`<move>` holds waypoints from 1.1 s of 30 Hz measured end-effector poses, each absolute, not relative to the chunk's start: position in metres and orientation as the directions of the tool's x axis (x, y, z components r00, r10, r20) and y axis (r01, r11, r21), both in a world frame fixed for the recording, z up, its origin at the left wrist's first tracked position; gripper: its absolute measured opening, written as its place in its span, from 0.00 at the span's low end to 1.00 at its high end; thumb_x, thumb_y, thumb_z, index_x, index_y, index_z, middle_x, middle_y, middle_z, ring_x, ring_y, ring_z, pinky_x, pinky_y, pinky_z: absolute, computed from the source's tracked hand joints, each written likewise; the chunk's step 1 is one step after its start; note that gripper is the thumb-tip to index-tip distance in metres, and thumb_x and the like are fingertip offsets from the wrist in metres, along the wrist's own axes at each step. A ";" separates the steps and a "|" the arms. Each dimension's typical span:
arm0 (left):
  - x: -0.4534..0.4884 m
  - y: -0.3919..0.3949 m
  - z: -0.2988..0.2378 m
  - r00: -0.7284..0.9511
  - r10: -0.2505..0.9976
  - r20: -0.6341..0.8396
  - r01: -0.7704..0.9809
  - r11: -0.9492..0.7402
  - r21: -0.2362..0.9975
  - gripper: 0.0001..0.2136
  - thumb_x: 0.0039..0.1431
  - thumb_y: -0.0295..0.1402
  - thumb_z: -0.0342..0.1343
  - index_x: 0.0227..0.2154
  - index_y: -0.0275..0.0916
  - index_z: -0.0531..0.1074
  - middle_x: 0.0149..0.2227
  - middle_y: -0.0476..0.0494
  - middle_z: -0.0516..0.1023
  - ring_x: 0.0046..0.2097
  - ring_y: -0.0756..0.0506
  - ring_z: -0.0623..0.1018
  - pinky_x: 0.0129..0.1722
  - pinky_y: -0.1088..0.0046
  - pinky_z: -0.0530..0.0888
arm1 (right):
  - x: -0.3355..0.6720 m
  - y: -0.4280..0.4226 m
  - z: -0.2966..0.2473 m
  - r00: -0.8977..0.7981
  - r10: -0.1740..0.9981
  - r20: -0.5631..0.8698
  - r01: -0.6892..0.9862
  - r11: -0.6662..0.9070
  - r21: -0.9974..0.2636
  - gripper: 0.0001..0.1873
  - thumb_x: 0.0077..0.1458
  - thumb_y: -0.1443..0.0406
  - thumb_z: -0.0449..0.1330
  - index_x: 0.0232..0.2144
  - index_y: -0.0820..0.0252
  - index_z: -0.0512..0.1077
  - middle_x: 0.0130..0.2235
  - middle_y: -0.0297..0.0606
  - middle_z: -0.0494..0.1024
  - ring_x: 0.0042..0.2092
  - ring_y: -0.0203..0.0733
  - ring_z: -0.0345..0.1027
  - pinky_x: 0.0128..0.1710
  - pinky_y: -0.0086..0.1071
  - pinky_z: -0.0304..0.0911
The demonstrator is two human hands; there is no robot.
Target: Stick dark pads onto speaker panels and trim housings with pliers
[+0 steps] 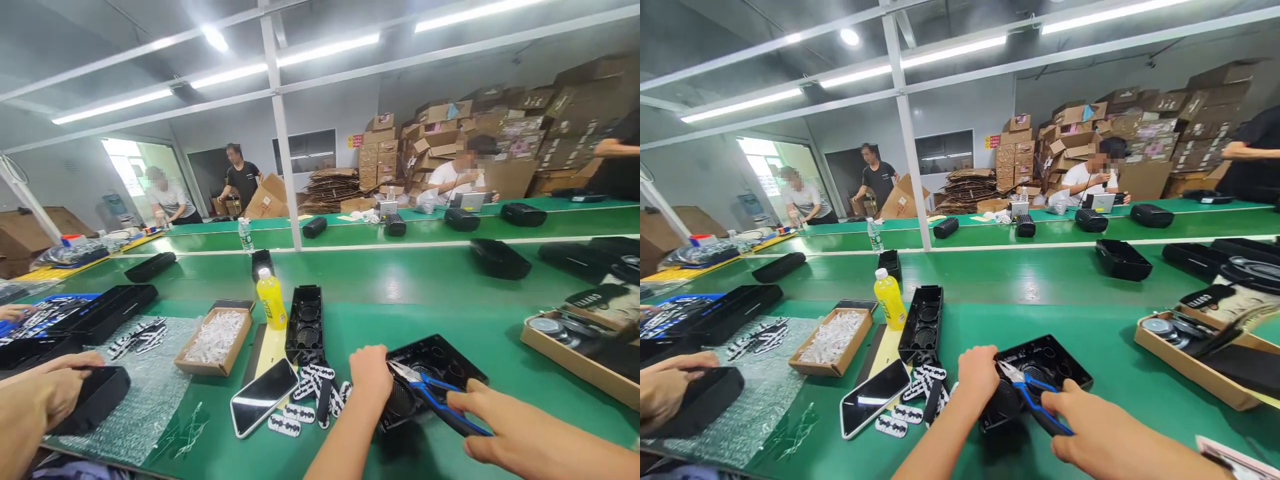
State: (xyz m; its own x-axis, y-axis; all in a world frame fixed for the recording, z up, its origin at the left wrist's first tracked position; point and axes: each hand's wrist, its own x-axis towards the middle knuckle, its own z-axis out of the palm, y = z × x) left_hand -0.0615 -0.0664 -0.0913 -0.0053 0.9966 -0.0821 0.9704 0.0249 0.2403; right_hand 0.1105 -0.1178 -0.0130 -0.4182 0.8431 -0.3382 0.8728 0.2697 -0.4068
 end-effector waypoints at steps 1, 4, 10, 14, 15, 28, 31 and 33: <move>-0.061 -0.066 -0.091 -0.005 0.996 -0.085 0.970 0.025 0.240 0.06 0.59 0.26 0.50 0.37 0.35 0.72 0.37 0.43 0.76 0.42 0.45 0.75 0.41 0.63 0.73 | 0.111 -0.119 -0.014 -0.416 0.843 -0.340 0.876 0.271 -0.399 0.10 0.43 0.67 0.54 0.31 0.57 0.72 0.34 0.44 0.71 0.40 0.52 0.68 0.38 0.37 0.61; -0.062 -0.066 -0.091 -0.008 0.994 -0.107 0.971 0.033 0.238 0.06 0.59 0.27 0.52 0.37 0.34 0.72 0.38 0.43 0.75 0.42 0.45 0.75 0.42 0.62 0.73 | 0.111 -0.122 -0.015 -0.408 0.848 -0.340 0.885 0.275 -0.377 0.13 0.42 0.68 0.53 0.33 0.58 0.72 0.38 0.46 0.72 0.37 0.52 0.69 0.38 0.38 0.62; -0.063 -0.064 -0.090 -0.005 0.991 -0.137 0.970 0.038 0.239 0.06 0.59 0.31 0.54 0.37 0.34 0.71 0.39 0.43 0.75 0.43 0.46 0.74 0.44 0.61 0.73 | 0.113 -0.125 -0.019 -0.409 0.862 -0.299 0.881 0.288 -0.376 0.15 0.41 0.69 0.54 0.34 0.59 0.74 0.40 0.47 0.72 0.33 0.51 0.70 0.36 0.39 0.63; -0.061 -0.065 -0.089 -0.016 0.989 -0.148 0.970 0.052 0.239 0.07 0.59 0.31 0.53 0.37 0.34 0.71 0.39 0.43 0.74 0.43 0.46 0.74 0.44 0.62 0.73 | 0.115 -0.125 -0.024 -0.427 0.854 -0.297 0.874 0.305 -0.379 0.16 0.42 0.68 0.54 0.36 0.59 0.73 0.42 0.49 0.71 0.36 0.53 0.70 0.37 0.40 0.63; -0.061 -0.066 -0.089 -0.019 0.989 -0.149 0.969 0.055 0.239 0.07 0.59 0.31 0.53 0.37 0.33 0.71 0.40 0.43 0.74 0.43 0.46 0.74 0.44 0.61 0.72 | 0.115 -0.125 -0.025 -0.425 0.854 -0.300 0.875 0.303 -0.378 0.17 0.42 0.68 0.54 0.37 0.59 0.73 0.42 0.49 0.71 0.36 0.54 0.70 0.38 0.40 0.62; -0.064 -0.060 -0.093 -0.025 0.997 -0.066 0.959 0.042 0.280 0.08 0.61 0.33 0.51 0.38 0.34 0.71 0.39 0.43 0.73 0.43 0.46 0.74 0.45 0.62 0.72 | 0.105 -0.126 -0.034 -0.415 0.853 -0.315 0.876 0.283 -0.390 0.10 0.48 0.67 0.52 0.35 0.60 0.69 0.35 0.42 0.69 0.32 0.43 0.67 0.31 0.31 0.57; -0.063 -0.058 -0.092 -0.029 0.998 -0.056 0.958 0.044 0.282 0.09 0.60 0.34 0.52 0.39 0.35 0.71 0.40 0.43 0.73 0.43 0.46 0.73 0.45 0.62 0.72 | 0.099 -0.132 -0.030 -0.422 0.846 -0.327 0.900 0.347 -0.266 0.13 0.50 0.68 0.49 0.38 0.64 0.68 0.38 0.47 0.66 0.31 0.44 0.67 0.30 0.33 0.55; -0.061 -0.057 -0.091 -0.028 0.998 -0.050 0.957 0.041 0.288 0.10 0.61 0.35 0.51 0.41 0.36 0.70 0.42 0.42 0.73 0.45 0.46 0.73 0.46 0.61 0.71 | 0.096 -0.137 -0.024 -0.424 0.846 -0.324 0.902 0.364 -0.231 0.15 0.50 0.68 0.49 0.40 0.65 0.67 0.39 0.49 0.65 0.30 0.44 0.66 0.30 0.34 0.55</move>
State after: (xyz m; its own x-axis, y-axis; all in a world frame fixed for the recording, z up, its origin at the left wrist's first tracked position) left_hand -0.0610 -0.0573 -0.0913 -0.0278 0.9984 -0.0497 0.9567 0.0410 0.2881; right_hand 0.0964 -0.1367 -0.0243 -0.4242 0.8455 -0.3244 0.9023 0.3640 -0.2310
